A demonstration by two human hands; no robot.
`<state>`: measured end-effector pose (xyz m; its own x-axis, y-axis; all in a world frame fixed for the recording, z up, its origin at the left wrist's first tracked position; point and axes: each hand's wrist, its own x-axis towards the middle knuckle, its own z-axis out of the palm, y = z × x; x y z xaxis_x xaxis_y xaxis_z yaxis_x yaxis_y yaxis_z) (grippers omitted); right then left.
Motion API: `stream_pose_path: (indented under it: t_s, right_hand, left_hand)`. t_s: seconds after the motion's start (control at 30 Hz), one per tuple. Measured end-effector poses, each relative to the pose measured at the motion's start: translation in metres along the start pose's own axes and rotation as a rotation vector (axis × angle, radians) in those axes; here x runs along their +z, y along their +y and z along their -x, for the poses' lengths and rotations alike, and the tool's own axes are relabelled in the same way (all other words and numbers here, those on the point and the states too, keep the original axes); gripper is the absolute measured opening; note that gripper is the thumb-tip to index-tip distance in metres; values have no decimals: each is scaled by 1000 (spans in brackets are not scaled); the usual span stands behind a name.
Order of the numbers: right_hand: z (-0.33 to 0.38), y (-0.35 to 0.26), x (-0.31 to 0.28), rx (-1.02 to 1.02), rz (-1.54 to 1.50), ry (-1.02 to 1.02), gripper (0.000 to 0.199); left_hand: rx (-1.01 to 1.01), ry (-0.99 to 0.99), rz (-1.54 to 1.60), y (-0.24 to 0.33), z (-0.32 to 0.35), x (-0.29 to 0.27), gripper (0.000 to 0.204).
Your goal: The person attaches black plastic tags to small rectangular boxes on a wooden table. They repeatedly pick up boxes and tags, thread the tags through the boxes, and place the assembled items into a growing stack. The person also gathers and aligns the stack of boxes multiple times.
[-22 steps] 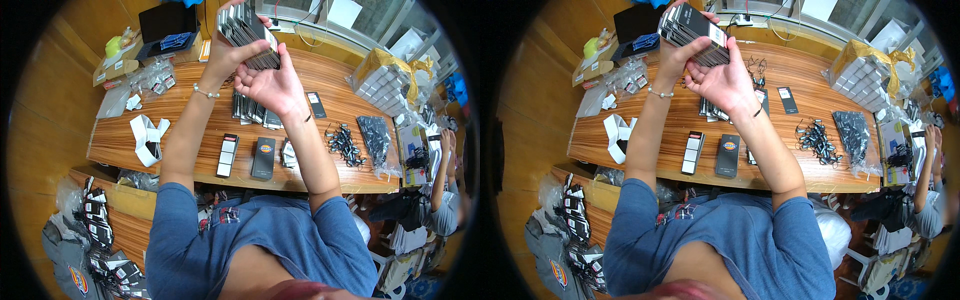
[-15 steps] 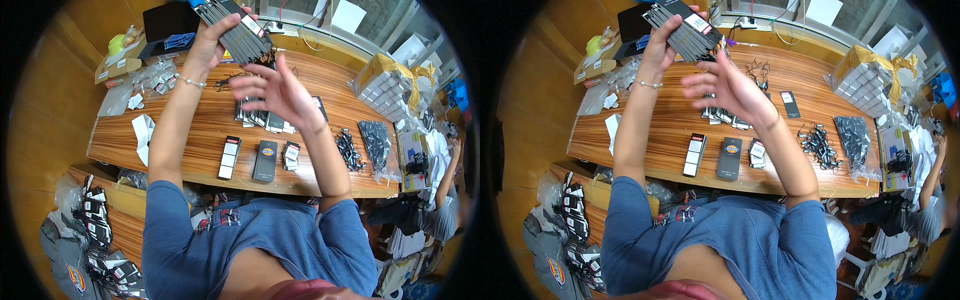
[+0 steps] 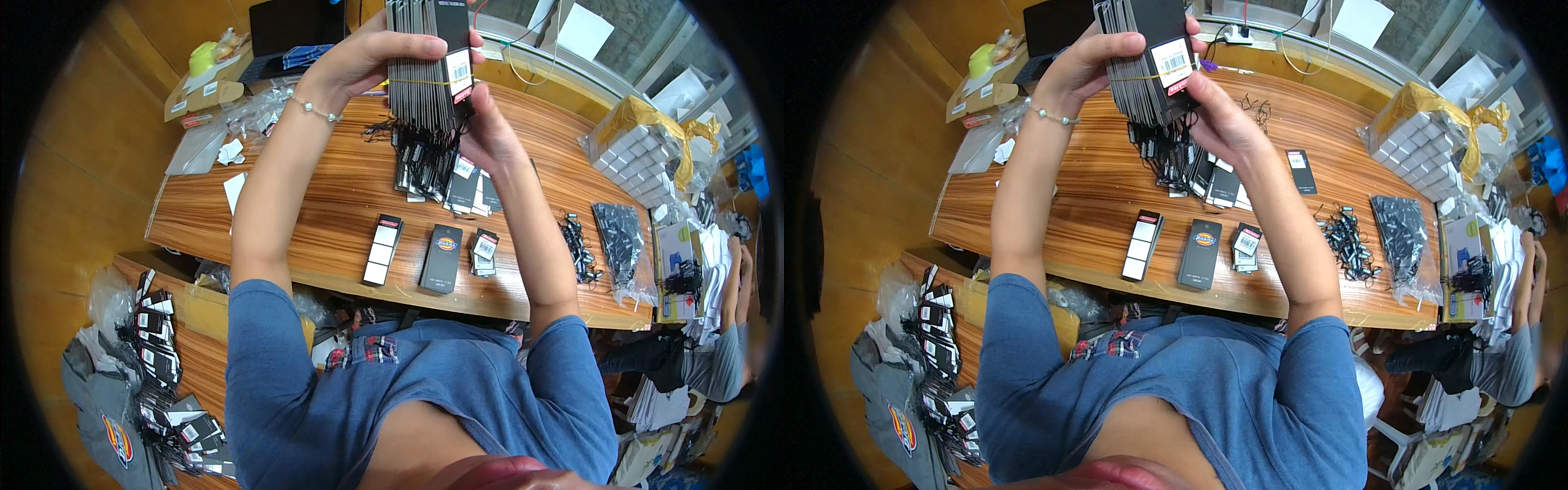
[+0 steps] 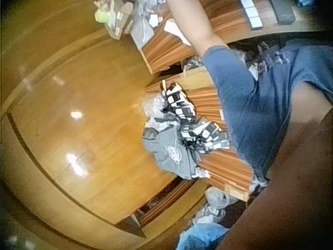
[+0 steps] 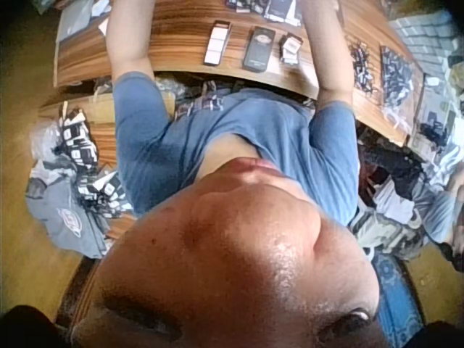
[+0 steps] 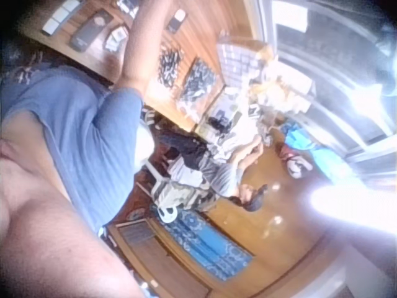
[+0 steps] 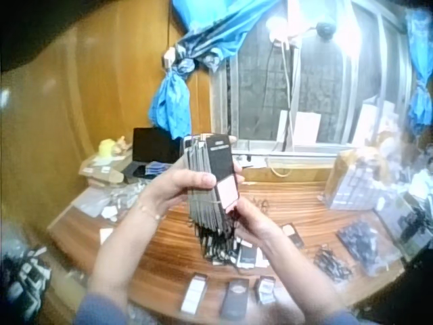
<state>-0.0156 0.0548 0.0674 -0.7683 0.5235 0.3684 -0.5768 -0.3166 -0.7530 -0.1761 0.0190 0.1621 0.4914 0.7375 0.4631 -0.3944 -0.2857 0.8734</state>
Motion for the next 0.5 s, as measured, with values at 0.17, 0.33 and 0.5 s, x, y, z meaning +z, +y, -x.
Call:
stream_pose_path:
  t_s: [0.17, 0.33, 0.5]
  right_hand:
    - [-2, 9, 9, 32, -52, -41, 68]
    - [-4, 13, 10, 46, -137, -168, 77]
    - [-3, 22, 39, -18, -301, -34, 77]
  left_hand:
    - [-30, -17, -1, -1, 0, -3, 70]
    - [-87, 1, 53, -1, 2, -5, 64]
    - [-82, -24, 163, -5, 1, -2, 66]
